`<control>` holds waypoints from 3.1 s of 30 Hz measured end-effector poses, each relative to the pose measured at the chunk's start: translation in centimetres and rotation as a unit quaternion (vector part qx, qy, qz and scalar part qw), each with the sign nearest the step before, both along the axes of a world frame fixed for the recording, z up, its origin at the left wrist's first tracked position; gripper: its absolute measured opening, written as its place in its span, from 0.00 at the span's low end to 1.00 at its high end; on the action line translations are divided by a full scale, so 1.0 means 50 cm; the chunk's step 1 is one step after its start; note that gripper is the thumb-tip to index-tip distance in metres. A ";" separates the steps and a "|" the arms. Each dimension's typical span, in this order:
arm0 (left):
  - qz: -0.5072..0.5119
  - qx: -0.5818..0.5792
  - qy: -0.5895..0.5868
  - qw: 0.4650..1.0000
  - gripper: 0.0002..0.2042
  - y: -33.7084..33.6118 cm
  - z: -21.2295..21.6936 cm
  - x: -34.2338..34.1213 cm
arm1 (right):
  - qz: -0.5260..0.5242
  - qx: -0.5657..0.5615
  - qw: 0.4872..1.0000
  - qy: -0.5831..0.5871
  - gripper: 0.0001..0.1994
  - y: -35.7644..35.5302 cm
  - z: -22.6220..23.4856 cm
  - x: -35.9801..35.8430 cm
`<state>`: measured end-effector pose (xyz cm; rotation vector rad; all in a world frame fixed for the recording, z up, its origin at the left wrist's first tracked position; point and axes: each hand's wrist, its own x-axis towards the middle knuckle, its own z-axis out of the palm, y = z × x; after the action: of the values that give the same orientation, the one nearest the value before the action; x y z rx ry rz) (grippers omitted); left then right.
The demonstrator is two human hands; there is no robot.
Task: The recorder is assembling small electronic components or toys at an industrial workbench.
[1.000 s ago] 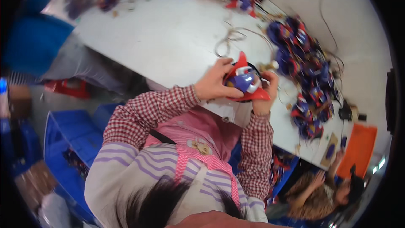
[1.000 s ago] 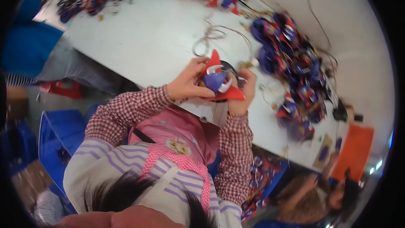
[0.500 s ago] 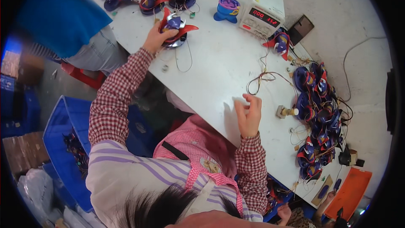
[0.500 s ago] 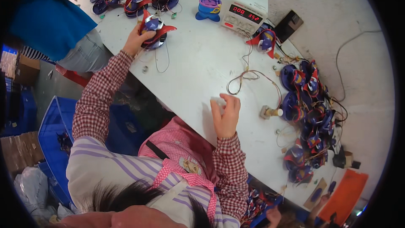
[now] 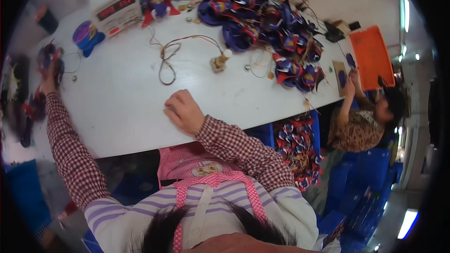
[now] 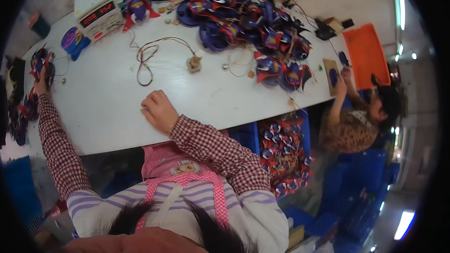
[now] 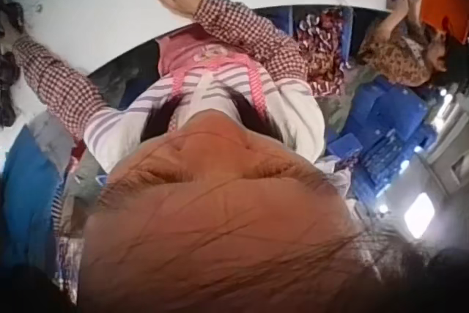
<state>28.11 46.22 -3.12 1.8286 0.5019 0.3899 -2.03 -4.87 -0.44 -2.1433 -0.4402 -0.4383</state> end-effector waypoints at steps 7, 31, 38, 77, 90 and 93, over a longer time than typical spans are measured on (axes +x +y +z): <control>0.116 0.507 0.031 0.854 0.38 -0.084 0.021 -0.086 | 0.004 0.130 0.991 0.003 0.10 -0.038 0.024 -0.036; -0.555 0.476 0.021 0.682 0.40 -1.360 0.191 -0.229 | -0.343 -0.139 0.912 0.179 0.19 -0.368 0.006 0.135; -0.532 0.473 0.016 0.703 0.39 -1.355 0.247 -0.231 | -0.323 -0.126 0.932 0.107 0.18 -0.369 -0.017 0.123; -0.557 0.174 -0.137 0.800 0.29 -1.365 0.397 -0.331 | -0.167 0.160 0.971 -0.054 0.14 -0.472 0.094 -0.219; -0.486 -0.177 -0.354 0.779 0.19 -1.244 0.684 -0.432 | -0.149 0.169 0.969 -0.100 0.15 -0.532 0.176 -0.288; -0.571 -0.001 -0.309 0.761 0.35 -0.992 0.594 -0.349 | -0.100 -0.119 0.973 -0.169 0.13 -0.522 0.229 -0.298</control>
<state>10.67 -3.37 26.57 1.5386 -1.0616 0.0980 -16.92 -30.99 11.01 -2.3624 -0.4881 -0.9132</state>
